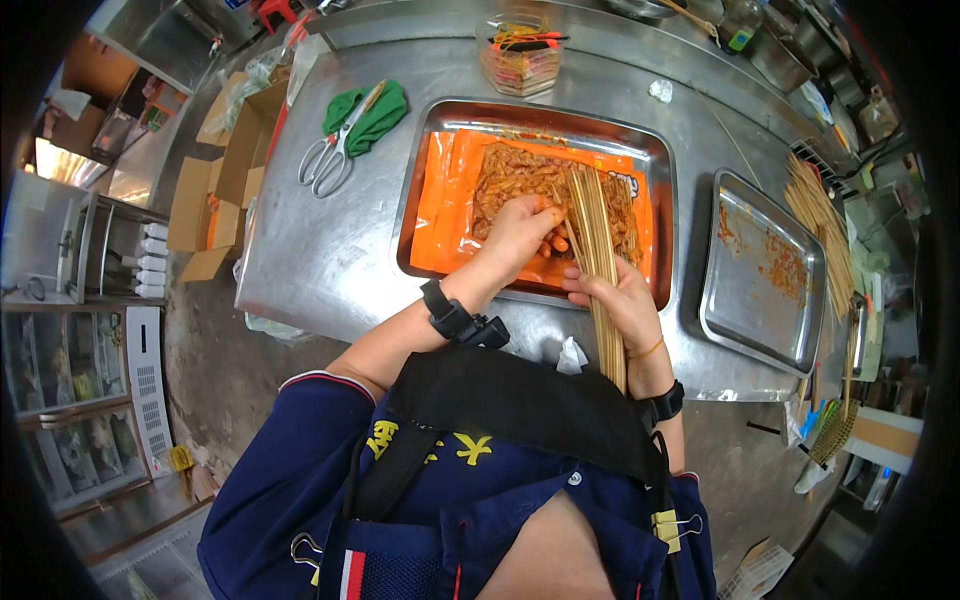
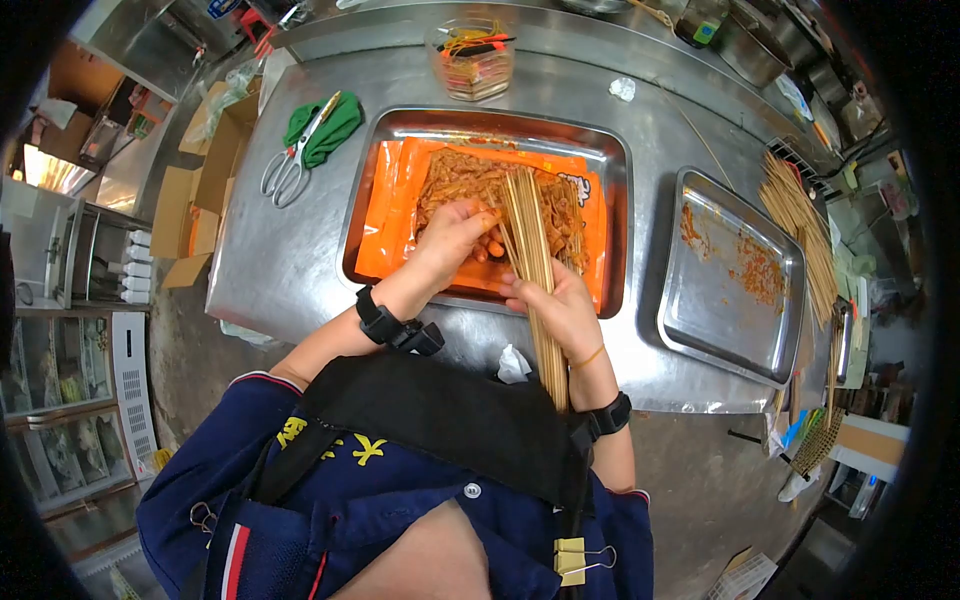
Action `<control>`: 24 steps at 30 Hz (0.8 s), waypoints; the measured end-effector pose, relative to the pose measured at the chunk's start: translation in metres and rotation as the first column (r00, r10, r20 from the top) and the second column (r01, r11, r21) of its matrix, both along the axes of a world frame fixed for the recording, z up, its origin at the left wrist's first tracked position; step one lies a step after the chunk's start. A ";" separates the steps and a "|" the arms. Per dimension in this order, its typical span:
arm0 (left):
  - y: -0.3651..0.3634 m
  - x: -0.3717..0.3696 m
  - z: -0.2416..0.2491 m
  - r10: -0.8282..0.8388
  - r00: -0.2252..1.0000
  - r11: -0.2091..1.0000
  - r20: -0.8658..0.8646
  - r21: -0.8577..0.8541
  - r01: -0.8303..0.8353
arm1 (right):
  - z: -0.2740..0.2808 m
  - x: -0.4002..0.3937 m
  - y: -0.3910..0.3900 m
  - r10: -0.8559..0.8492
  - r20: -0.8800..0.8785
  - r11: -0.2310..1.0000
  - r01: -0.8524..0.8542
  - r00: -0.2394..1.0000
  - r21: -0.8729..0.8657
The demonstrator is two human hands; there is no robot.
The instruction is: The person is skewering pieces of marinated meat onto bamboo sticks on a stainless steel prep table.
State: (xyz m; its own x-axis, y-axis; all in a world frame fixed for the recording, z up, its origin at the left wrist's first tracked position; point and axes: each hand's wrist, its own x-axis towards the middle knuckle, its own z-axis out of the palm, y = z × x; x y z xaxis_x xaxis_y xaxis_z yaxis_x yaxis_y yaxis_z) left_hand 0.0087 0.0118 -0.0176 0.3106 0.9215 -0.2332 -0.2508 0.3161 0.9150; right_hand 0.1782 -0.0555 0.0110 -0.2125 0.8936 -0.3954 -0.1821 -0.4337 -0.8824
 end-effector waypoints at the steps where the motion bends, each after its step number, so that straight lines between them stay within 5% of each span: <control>1: 0.000 0.000 -0.001 0.009 1.000 1.000 -0.008 -0.012 -0.009 | 0.001 -0.001 0.000 -0.007 -0.002 1.000 0.007 1.000 -0.010; 24: -0.003 -0.006 -0.002 0.004 0.998 0.992 0.063 -0.127 0.004 | -0.001 -0.001 0.001 0.005 0.044 1.000 -0.004 0.999 -0.029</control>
State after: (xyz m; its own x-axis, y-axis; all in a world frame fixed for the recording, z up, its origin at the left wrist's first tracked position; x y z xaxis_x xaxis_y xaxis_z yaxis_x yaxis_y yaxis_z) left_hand 0.0023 0.0092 -0.0191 0.3286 0.8857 -0.3281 -0.3063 0.4285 0.8500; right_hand 0.1768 -0.0543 0.0103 -0.1985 0.8806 -0.4303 -0.1414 -0.4602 -0.8765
